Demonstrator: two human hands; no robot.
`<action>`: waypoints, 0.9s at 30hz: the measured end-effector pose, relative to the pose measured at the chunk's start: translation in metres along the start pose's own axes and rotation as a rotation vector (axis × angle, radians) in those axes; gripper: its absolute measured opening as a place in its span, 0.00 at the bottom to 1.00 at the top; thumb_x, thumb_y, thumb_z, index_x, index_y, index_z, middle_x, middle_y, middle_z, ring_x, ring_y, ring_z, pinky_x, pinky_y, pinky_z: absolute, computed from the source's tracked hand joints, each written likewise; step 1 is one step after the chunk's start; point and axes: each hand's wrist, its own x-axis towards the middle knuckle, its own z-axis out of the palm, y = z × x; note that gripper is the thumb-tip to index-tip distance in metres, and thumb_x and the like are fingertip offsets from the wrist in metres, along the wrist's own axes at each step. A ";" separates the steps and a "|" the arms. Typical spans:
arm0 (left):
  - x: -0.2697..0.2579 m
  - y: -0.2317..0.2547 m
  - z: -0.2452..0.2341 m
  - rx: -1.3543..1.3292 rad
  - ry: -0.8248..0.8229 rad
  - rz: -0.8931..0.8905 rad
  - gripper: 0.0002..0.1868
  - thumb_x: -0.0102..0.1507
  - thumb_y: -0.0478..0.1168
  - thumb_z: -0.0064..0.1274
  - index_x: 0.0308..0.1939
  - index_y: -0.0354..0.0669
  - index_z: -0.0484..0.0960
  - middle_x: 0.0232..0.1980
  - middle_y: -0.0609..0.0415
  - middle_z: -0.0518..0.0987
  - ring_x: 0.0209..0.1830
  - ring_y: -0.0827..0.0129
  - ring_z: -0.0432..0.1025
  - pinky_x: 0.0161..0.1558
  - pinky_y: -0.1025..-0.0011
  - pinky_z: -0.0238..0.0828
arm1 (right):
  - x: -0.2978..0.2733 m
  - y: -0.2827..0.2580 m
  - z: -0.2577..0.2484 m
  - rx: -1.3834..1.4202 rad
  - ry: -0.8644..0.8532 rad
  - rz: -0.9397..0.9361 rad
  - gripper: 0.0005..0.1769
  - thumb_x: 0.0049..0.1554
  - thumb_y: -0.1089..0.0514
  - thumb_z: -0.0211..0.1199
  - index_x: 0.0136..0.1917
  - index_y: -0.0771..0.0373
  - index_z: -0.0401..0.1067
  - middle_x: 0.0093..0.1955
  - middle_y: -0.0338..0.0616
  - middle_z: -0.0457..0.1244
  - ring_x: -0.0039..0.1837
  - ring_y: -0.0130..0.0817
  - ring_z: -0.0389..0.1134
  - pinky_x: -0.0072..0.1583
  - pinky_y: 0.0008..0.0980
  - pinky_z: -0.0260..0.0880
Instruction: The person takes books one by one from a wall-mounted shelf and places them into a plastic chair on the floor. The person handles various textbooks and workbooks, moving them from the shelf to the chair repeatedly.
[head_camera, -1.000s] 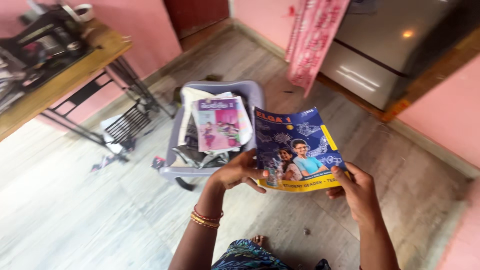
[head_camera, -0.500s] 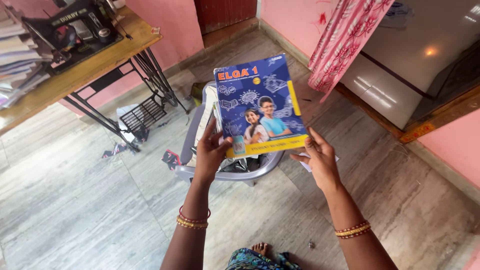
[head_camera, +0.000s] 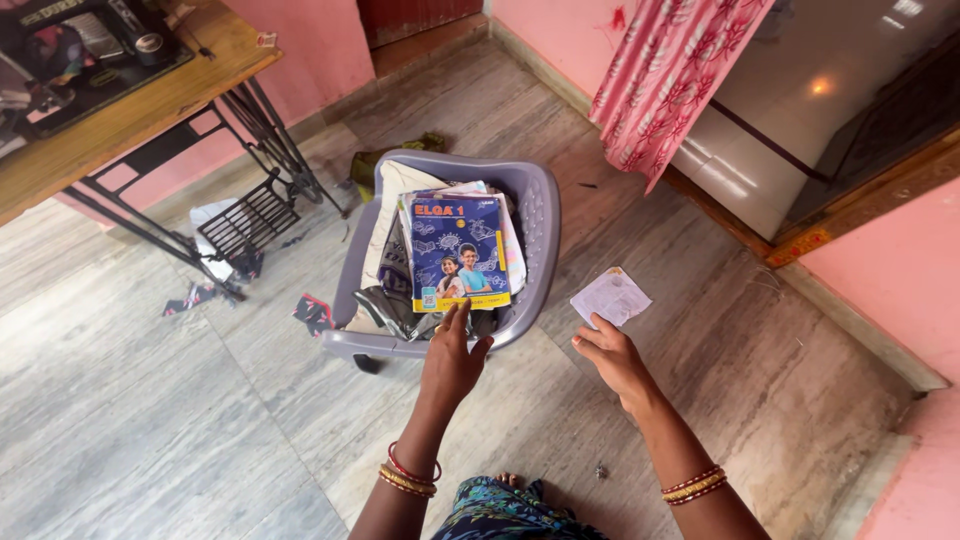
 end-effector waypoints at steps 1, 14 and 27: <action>0.002 0.012 -0.002 0.001 -0.006 0.022 0.39 0.58 0.42 0.64 0.71 0.38 0.66 0.70 0.30 0.69 0.63 0.38 0.71 0.60 0.54 0.70 | -0.003 -0.005 -0.002 -0.003 0.012 0.006 0.46 0.57 0.53 0.64 0.81 0.65 0.47 0.78 0.55 0.57 0.78 0.40 0.59 0.75 0.41 0.54; 0.007 0.110 0.032 -0.036 -0.226 0.256 0.32 0.59 0.43 0.64 0.65 0.40 0.75 0.68 0.38 0.74 0.66 0.44 0.71 0.63 0.56 0.68 | -0.048 0.021 -0.077 0.081 0.128 -0.021 0.35 0.59 0.55 0.60 0.77 0.64 0.60 0.71 0.48 0.65 0.74 0.34 0.63 0.74 0.34 0.58; -0.009 0.256 0.165 -0.162 -0.397 0.551 0.28 0.59 0.42 0.63 0.63 0.45 0.78 0.68 0.42 0.76 0.68 0.48 0.70 0.65 0.58 0.67 | -0.154 0.039 -0.210 0.281 0.377 0.016 0.32 0.59 0.52 0.58 0.76 0.57 0.63 0.70 0.38 0.68 0.78 0.32 0.60 0.77 0.41 0.52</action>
